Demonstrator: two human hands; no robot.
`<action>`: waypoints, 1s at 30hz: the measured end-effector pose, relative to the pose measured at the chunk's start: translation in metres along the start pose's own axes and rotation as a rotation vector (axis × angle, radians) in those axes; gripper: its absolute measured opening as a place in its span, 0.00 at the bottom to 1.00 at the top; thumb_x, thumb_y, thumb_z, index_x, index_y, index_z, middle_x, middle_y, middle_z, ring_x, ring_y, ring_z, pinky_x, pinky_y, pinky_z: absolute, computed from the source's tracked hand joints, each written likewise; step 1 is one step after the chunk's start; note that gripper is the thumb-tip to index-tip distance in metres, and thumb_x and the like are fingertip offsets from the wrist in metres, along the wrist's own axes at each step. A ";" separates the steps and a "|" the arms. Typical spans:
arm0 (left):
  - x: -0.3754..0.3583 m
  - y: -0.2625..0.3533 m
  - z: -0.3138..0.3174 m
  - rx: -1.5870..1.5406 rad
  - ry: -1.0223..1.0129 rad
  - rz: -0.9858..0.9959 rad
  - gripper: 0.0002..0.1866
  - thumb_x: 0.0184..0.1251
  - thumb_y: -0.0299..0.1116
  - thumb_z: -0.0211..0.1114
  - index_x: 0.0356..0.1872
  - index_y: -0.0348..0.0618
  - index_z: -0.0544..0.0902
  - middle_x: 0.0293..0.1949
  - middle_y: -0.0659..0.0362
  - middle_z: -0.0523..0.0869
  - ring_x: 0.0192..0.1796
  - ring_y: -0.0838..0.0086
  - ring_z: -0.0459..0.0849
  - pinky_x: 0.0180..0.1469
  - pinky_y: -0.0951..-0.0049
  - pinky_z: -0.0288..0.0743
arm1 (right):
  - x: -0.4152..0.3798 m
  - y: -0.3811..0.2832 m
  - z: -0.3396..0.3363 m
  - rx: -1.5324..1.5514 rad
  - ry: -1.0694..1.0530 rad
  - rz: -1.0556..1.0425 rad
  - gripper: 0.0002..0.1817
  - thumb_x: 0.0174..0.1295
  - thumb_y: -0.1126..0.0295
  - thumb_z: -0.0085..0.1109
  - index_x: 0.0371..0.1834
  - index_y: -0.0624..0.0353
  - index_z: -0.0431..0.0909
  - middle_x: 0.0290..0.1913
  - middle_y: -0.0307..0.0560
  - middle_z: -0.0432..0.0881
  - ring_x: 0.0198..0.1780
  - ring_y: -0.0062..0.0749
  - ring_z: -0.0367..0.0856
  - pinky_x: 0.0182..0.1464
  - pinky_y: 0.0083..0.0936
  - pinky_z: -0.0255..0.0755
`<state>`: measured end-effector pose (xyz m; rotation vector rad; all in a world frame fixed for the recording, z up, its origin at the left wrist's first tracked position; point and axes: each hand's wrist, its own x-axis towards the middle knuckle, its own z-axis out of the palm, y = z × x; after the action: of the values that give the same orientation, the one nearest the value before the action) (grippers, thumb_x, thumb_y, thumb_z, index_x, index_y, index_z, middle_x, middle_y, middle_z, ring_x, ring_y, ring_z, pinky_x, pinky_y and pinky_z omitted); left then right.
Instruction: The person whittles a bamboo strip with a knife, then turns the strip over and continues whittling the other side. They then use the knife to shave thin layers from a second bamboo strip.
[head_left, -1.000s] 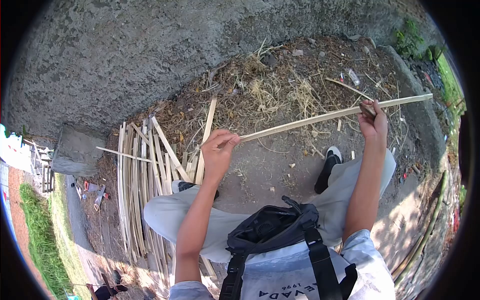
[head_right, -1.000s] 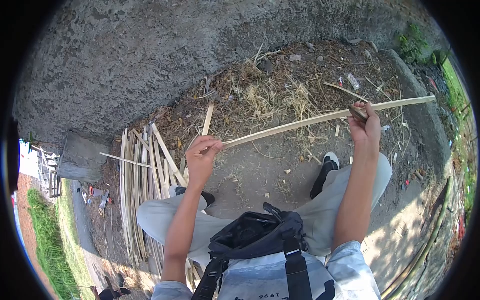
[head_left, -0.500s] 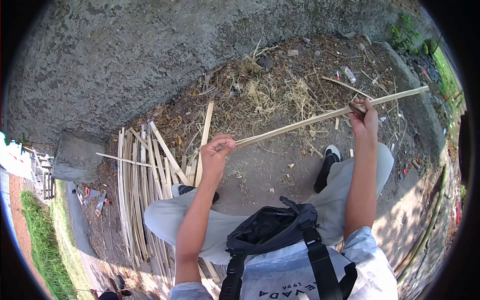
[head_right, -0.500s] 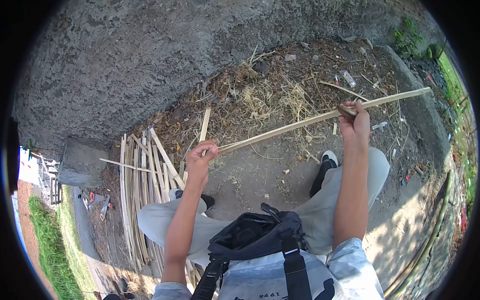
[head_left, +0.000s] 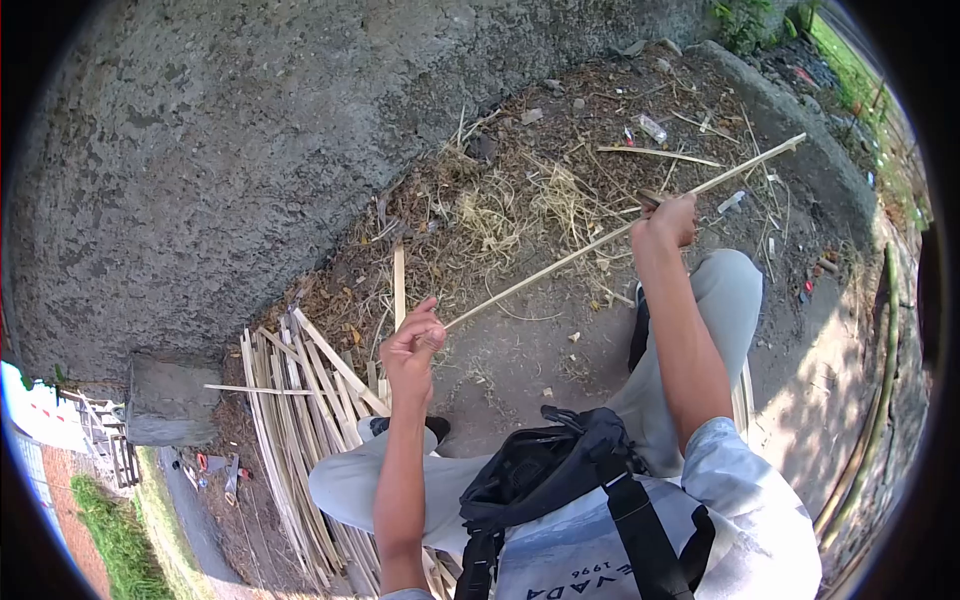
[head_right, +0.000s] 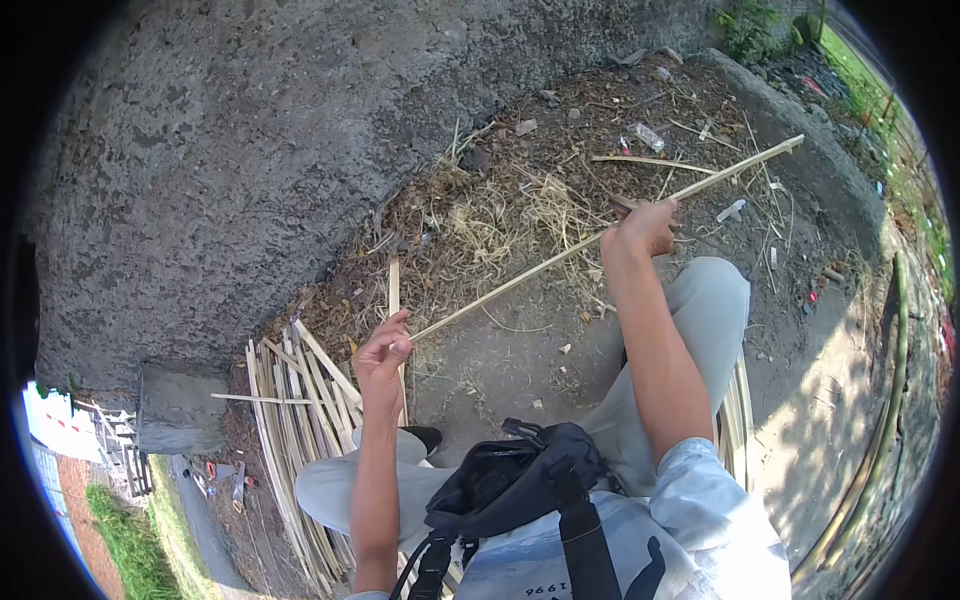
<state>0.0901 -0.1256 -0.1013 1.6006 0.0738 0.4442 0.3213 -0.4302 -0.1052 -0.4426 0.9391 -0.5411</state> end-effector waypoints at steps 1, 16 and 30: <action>-0.001 0.008 0.009 0.080 -0.016 0.026 0.03 0.56 0.24 0.72 0.31 0.39 0.87 0.36 0.57 0.86 0.56 0.64 0.80 0.66 0.59 0.65 | -0.001 0.000 0.000 0.010 0.014 -0.002 0.28 0.69 0.56 0.49 0.54 0.77 0.63 0.50 0.59 0.76 0.44 0.46 0.83 0.38 0.40 0.81; -0.002 0.093 0.132 0.001 -0.309 0.053 0.03 0.61 0.22 0.68 0.35 0.34 0.86 0.40 0.52 0.82 0.41 0.65 0.86 0.42 0.67 0.80 | -0.005 -0.023 0.013 0.288 -0.083 -0.285 0.14 0.73 0.62 0.50 0.40 0.63 0.68 0.28 0.40 0.69 0.29 0.23 0.71 0.32 0.26 0.70; 0.001 -0.043 0.014 0.440 -0.531 -0.424 0.59 0.55 0.52 0.74 0.76 0.38 0.42 0.71 0.41 0.63 0.67 0.54 0.73 0.60 0.58 0.76 | 0.031 -0.028 0.002 0.328 -0.045 0.149 0.20 0.74 0.56 0.46 0.48 0.65 0.63 0.43 0.51 0.74 0.38 0.38 0.80 0.32 0.34 0.78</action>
<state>0.1046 -0.1348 -0.1430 2.0224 0.1082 -0.3556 0.3312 -0.4707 -0.1083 -0.0879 0.8146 -0.5351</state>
